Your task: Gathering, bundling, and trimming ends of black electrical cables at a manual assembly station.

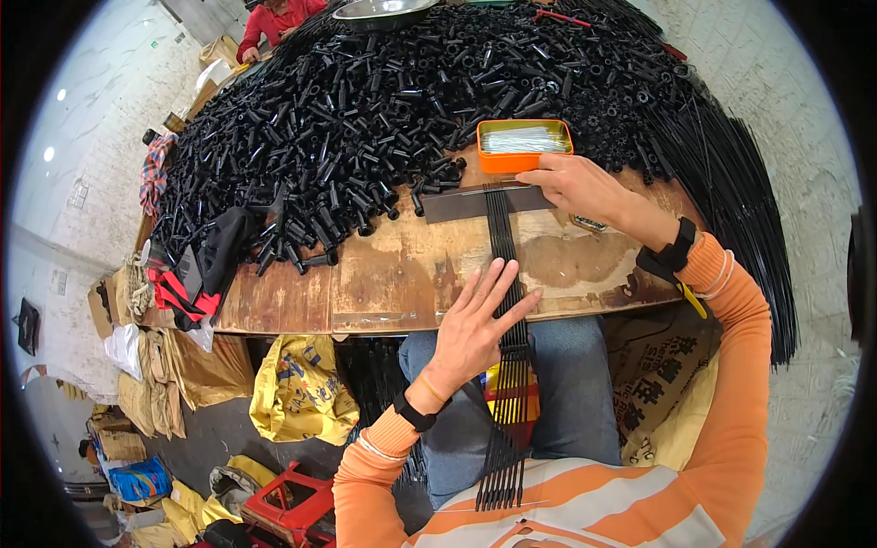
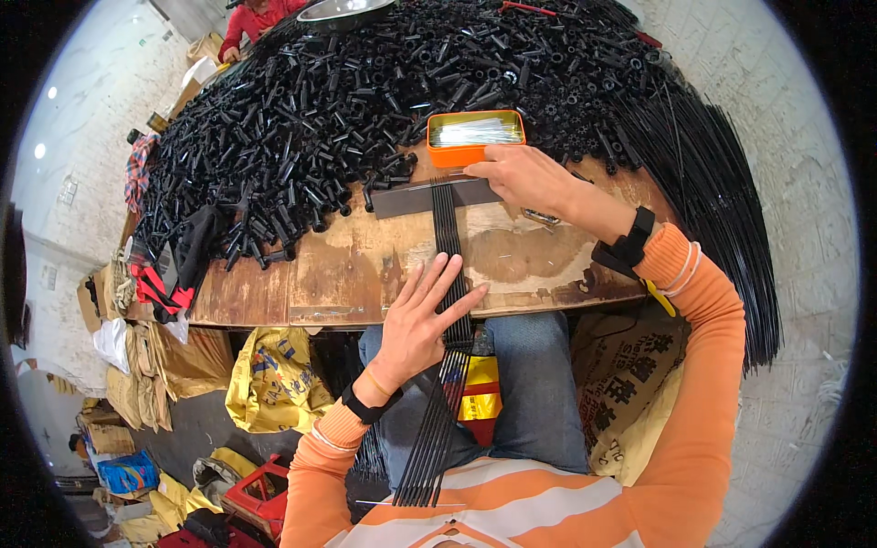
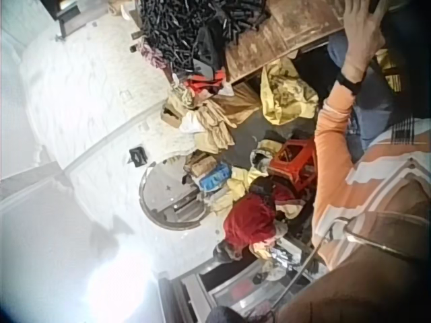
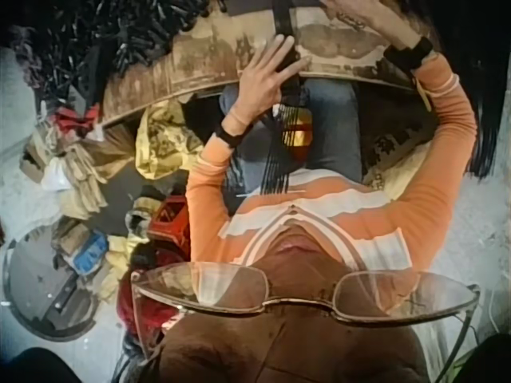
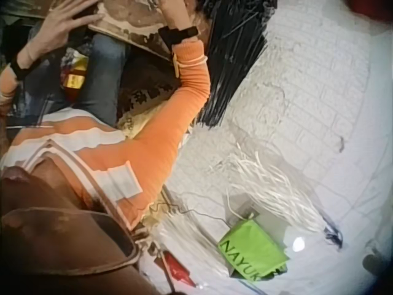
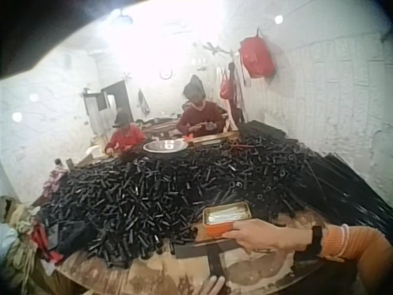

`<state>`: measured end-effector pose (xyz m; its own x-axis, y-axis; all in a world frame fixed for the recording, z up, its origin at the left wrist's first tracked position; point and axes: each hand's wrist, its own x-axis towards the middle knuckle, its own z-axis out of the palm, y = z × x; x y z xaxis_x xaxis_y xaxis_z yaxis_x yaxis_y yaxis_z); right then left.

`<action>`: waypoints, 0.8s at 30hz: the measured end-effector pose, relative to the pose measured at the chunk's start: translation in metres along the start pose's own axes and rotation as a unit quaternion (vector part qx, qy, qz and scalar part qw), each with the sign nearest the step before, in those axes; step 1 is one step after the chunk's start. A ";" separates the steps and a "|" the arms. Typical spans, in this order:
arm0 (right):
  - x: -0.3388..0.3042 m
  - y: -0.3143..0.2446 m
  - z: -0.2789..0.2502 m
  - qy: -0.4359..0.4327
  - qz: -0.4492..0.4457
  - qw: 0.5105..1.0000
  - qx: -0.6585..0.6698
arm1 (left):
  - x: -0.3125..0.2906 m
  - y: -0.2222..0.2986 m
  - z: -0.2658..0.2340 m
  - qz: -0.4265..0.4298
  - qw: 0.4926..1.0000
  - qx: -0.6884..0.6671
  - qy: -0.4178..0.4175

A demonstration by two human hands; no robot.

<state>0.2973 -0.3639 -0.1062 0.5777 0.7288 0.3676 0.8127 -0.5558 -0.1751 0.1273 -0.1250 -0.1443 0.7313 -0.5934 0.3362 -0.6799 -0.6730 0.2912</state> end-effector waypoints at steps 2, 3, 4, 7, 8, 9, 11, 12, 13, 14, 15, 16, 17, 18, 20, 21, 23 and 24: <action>0.003 -0.001 0.002 -0.005 0.001 1.000 -0.014 | 0.000 0.000 -0.002 -0.001 1.000 0.003 -0.002; 0.003 -0.001 0.002 -0.005 0.001 1.000 -0.013 | 0.000 0.000 -0.002 -0.002 1.000 0.006 -0.004; 0.004 -0.002 0.001 -0.012 -0.002 1.000 -0.014 | 0.000 0.000 -0.002 -0.002 1.000 0.006 -0.004; 0.005 -0.001 -0.003 -0.020 -0.009 1.000 -0.002 | 0.000 0.000 -0.001 -0.001 1.000 0.002 -0.001; 0.005 0.000 -0.003 -0.022 -0.011 1.000 0.010 | 0.000 0.001 -0.002 -0.002 1.000 0.002 -0.002; 0.007 0.002 -0.002 -0.022 -0.011 1.000 0.010 | 0.000 0.001 -0.003 -0.002 1.000 0.003 -0.004; 0.011 0.009 0.002 -0.006 -0.009 0.998 0.062 | -0.001 0.000 -0.002 -0.003 1.000 0.002 -0.003; 0.012 0.011 0.004 -0.006 -0.010 0.998 0.062 | -0.001 0.000 -0.001 -0.003 1.000 0.002 -0.002; 0.014 0.012 0.005 -0.012 -0.005 0.997 0.070 | -0.001 0.000 -0.002 -0.003 1.000 0.002 -0.002; 0.016 0.012 0.006 -0.018 -0.001 0.997 0.078 | 0.000 0.001 -0.002 -0.004 1.000 0.000 -0.004; 0.019 0.012 0.007 -0.018 -0.001 0.997 0.079 | 0.000 0.001 -0.003 -0.004 1.000 -0.002 -0.005; 0.022 0.013 0.006 -0.023 0.017 0.994 0.107 | 0.000 0.002 -0.002 -0.003 1.000 -0.003 -0.005; 0.023 0.013 0.005 -0.029 0.035 0.990 0.135 | 0.001 0.002 -0.001 0.000 1.000 -0.004 -0.002; 0.024 0.012 0.005 -0.029 0.037 0.990 0.133 | 0.001 0.002 0.000 0.002 1.000 -0.005 0.001; 0.028 0.010 0.012 -0.026 0.026 0.988 0.149 | 0.000 0.001 0.000 -0.001 1.000 -0.002 -0.003; 0.027 0.009 0.013 -0.026 0.025 0.988 0.150 | -0.001 0.000 0.000 -0.004 1.000 -0.001 -0.006; 0.028 0.003 0.010 0.003 -0.001 0.996 0.095 | -0.002 0.000 -0.002 -0.005 1.000 0.002 -0.006; 0.030 0.001 0.011 0.003 -0.004 0.995 0.095 | -0.003 0.000 -0.003 -0.006 1.000 0.004 -0.006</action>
<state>0.3167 -0.3383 -0.1055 0.5710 0.7300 0.3755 0.8175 -0.4636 -0.3419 0.1252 -0.1219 -0.1424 0.7395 -0.5910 0.3223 -0.6713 -0.6830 0.2878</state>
